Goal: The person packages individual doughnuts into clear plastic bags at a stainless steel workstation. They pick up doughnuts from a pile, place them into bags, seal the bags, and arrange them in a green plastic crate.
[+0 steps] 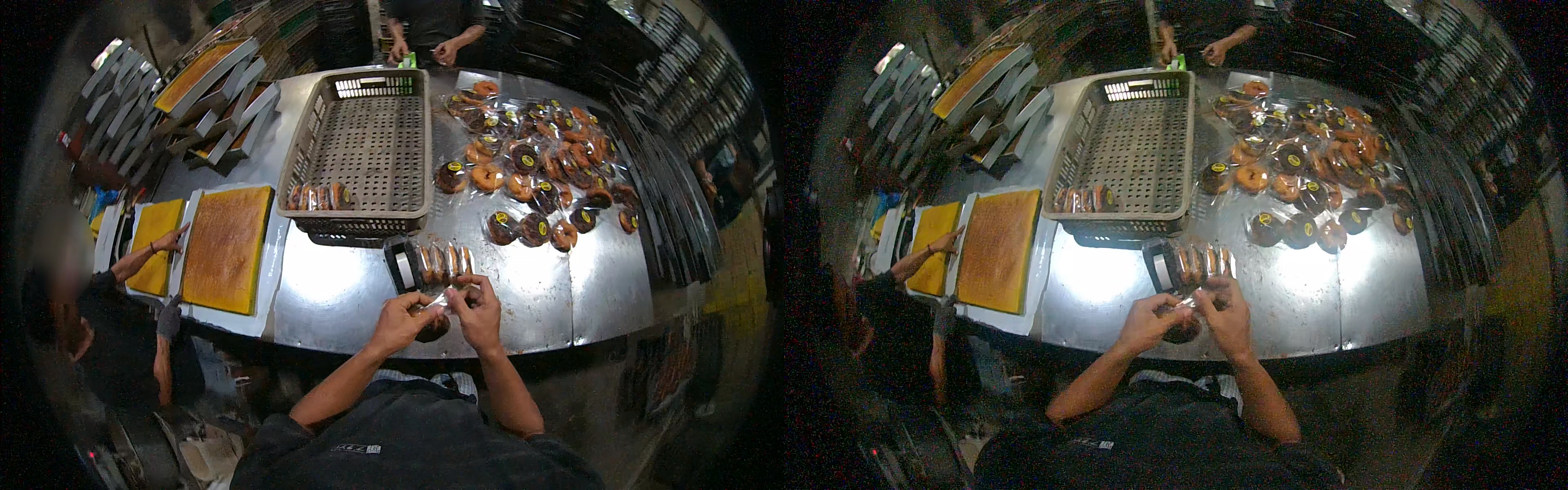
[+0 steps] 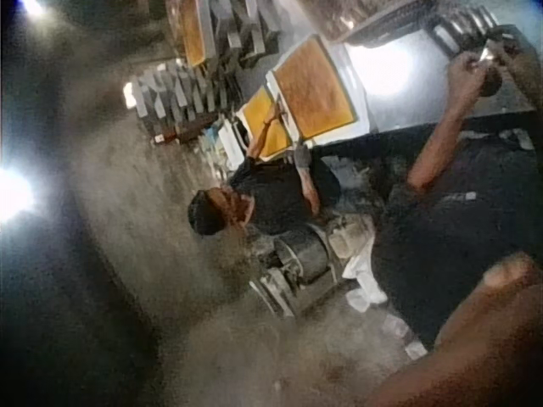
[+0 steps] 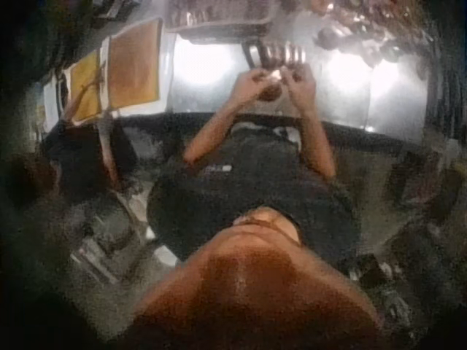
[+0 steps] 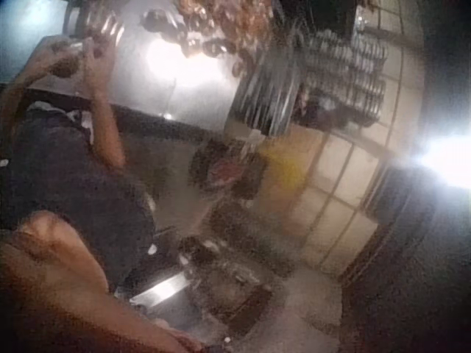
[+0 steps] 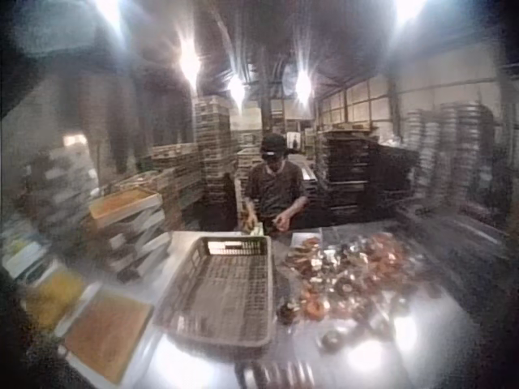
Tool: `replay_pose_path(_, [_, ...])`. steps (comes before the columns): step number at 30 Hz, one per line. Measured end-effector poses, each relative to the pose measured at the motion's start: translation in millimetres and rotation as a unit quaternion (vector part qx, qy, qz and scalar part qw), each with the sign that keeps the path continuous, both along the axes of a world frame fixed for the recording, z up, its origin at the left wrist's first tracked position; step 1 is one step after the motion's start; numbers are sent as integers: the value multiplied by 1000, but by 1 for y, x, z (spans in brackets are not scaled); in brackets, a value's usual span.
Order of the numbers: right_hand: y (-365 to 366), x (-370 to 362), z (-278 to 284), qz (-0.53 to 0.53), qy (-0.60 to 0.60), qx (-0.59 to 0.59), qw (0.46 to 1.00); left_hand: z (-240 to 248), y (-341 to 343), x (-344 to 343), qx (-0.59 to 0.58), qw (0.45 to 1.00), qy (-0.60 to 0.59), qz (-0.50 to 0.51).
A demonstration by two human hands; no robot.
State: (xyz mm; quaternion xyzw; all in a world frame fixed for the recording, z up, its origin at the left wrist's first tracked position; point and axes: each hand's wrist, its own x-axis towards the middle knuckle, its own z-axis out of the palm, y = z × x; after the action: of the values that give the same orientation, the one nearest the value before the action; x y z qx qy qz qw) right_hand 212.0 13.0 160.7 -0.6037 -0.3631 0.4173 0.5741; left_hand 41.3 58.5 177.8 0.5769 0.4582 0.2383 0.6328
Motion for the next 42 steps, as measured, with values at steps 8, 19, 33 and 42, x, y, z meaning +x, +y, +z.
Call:
replay_pose_path(8, [10,31,11,164,-216,104,957,-37,7,11,-57,986,-153,18])
replay_pose_path(19, [-35,-10,-41,245,295,-141,913,-45,-52,36,105,918,-132,359])
replay_pose_path(33, [46,-31,-114,185,-235,-90,950,-140,-72,-17,-320,760,-486,289])
replay_pose_path(42, [1,11,-101,272,-358,-174,876,-117,-40,-53,-357,805,-434,190])
